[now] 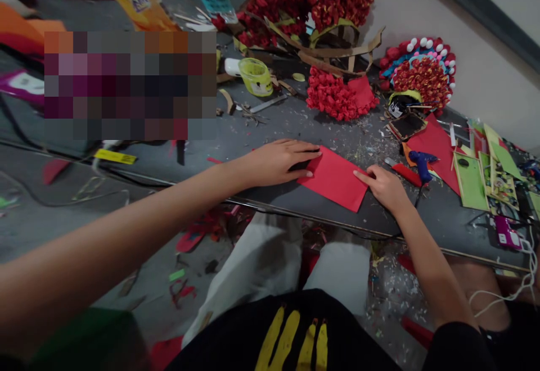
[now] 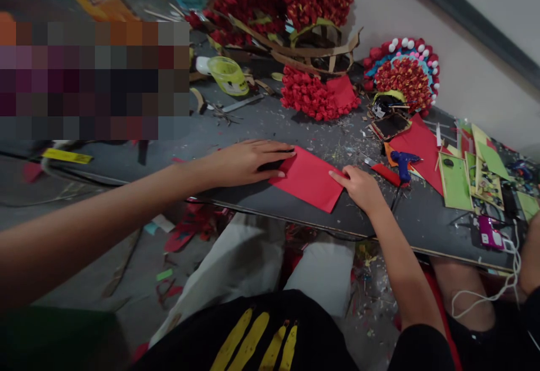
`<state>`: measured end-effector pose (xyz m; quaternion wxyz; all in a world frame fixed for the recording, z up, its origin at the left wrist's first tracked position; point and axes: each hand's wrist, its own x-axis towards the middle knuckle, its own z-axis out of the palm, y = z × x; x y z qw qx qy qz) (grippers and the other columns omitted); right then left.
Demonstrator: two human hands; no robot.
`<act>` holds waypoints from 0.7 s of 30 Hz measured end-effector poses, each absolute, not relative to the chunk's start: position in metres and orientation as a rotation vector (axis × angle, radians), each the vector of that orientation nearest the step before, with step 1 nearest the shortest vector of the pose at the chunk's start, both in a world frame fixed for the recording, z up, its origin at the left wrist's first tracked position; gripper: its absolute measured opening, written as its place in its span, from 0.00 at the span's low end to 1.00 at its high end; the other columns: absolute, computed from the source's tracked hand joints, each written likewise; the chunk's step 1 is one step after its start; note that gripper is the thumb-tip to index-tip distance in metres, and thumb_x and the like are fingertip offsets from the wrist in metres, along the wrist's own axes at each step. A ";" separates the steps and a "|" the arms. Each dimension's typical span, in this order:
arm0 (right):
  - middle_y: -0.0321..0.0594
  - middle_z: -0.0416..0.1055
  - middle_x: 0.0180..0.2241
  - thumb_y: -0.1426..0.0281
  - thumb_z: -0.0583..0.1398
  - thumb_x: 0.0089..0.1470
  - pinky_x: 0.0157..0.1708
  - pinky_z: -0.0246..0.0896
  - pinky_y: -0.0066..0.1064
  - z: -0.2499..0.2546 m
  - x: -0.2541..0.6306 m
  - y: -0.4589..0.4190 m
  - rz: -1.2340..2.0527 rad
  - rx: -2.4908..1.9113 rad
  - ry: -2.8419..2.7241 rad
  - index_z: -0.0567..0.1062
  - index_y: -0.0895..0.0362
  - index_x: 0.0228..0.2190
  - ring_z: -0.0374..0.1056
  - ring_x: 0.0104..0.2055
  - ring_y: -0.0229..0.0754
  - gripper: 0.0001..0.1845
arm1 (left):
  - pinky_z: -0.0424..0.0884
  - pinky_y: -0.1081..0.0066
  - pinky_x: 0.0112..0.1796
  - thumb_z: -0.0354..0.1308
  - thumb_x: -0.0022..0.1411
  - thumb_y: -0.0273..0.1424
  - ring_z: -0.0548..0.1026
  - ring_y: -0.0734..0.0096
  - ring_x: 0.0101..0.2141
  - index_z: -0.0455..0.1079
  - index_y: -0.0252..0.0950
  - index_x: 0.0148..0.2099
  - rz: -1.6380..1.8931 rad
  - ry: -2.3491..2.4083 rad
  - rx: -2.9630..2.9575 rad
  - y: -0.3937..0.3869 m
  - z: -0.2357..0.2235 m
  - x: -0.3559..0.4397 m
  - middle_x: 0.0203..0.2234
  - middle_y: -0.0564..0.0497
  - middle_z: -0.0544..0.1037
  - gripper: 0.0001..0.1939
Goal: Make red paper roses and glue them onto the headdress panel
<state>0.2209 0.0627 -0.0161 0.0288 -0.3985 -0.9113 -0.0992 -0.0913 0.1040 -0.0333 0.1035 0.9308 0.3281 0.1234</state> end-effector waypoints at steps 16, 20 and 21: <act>0.42 0.69 0.38 0.74 0.45 0.63 0.35 0.55 0.28 -0.012 0.219 0.062 -0.255 -1.287 -2.898 0.67 0.47 0.54 0.63 0.37 0.39 0.22 | 0.61 0.56 0.55 0.46 0.66 0.41 0.65 0.56 0.56 0.62 0.36 0.61 0.340 0.985 2.714 0.103 -0.033 -0.093 0.59 0.42 0.63 0.25; 0.41 0.68 0.37 0.73 0.46 0.63 0.35 0.54 0.27 -0.015 0.221 0.062 -0.307 -1.264 -2.901 0.66 0.47 0.54 0.62 0.36 0.38 0.22 | 0.61 0.56 0.55 0.45 0.66 0.42 0.65 0.56 0.56 0.62 0.37 0.61 0.323 0.993 2.707 0.102 -0.032 -0.094 0.59 0.42 0.64 0.25; 0.41 0.68 0.37 0.73 0.46 0.63 0.35 0.54 0.27 -0.015 0.221 0.063 -0.312 -1.262 -2.902 0.66 0.47 0.54 0.62 0.36 0.38 0.22 | 0.61 0.56 0.55 0.45 0.67 0.42 0.65 0.55 0.56 0.62 0.37 0.61 0.312 0.995 2.714 0.101 -0.031 -0.093 0.59 0.42 0.63 0.25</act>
